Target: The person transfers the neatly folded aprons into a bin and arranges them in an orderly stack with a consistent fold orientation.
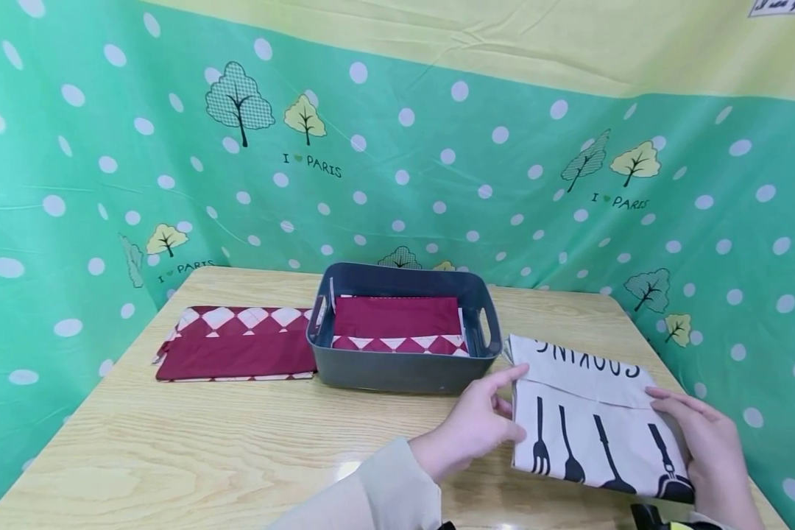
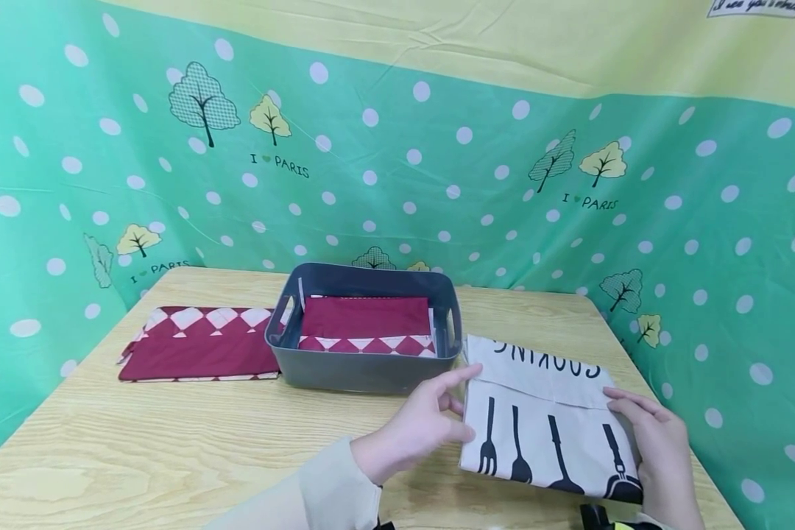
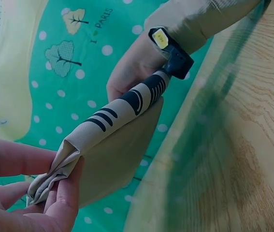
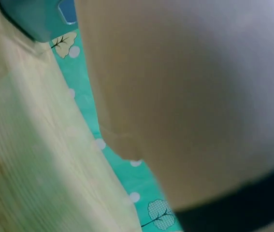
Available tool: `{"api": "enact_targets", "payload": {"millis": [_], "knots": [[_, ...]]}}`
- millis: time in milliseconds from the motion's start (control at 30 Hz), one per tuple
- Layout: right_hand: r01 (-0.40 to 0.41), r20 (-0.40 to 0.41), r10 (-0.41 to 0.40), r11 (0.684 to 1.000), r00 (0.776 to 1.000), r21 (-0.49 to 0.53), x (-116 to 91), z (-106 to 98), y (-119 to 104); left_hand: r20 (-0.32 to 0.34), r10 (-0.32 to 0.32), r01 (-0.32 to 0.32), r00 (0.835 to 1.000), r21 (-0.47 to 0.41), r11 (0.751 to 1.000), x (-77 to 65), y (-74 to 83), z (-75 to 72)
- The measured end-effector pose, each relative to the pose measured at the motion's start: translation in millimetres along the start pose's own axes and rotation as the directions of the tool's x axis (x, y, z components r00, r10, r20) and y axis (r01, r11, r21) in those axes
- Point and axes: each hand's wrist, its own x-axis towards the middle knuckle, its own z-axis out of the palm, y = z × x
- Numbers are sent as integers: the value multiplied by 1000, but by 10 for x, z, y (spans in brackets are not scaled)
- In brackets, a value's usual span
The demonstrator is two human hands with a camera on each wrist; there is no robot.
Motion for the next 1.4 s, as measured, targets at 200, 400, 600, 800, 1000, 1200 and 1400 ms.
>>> {"api": "enact_targets", "payload": {"millis": [200, 400, 600, 800, 1000, 1200, 1400], "knots": [[52, 33, -54, 997, 998, 55, -58, 34, -19, 17, 17, -17, 1000, -30, 999, -34, 34, -60], [102, 95, -109, 992, 989, 79, -103, 76, -23, 38, 27, -25, 999, -41, 999, -40, 40, -133], [117, 132, -124, 991, 984, 59, -137, 119, -36, 51, 28, -27, 998, -37, 999, -57, 62, -221], [123, 195, -132, 991, 972, 57, -161, 144, -47, 57, 14, -11, 998, -52, 999, -69, 68, -320], [148, 253, -162, 986, 954, 75, -195, 179, -61, 32, 11, -8, 999, -87, 996, -82, 92, -394], [167, 296, -184, 983, 937, 81, -227, 227, -98, 37, 22, -18, 999, -114, 993, -100, 108, -495], [172, 331, -193, 981, 924, 92, -278, 277, -148, 38, 40, -34, 999, -138, 990, -108, 100, -597]]}}
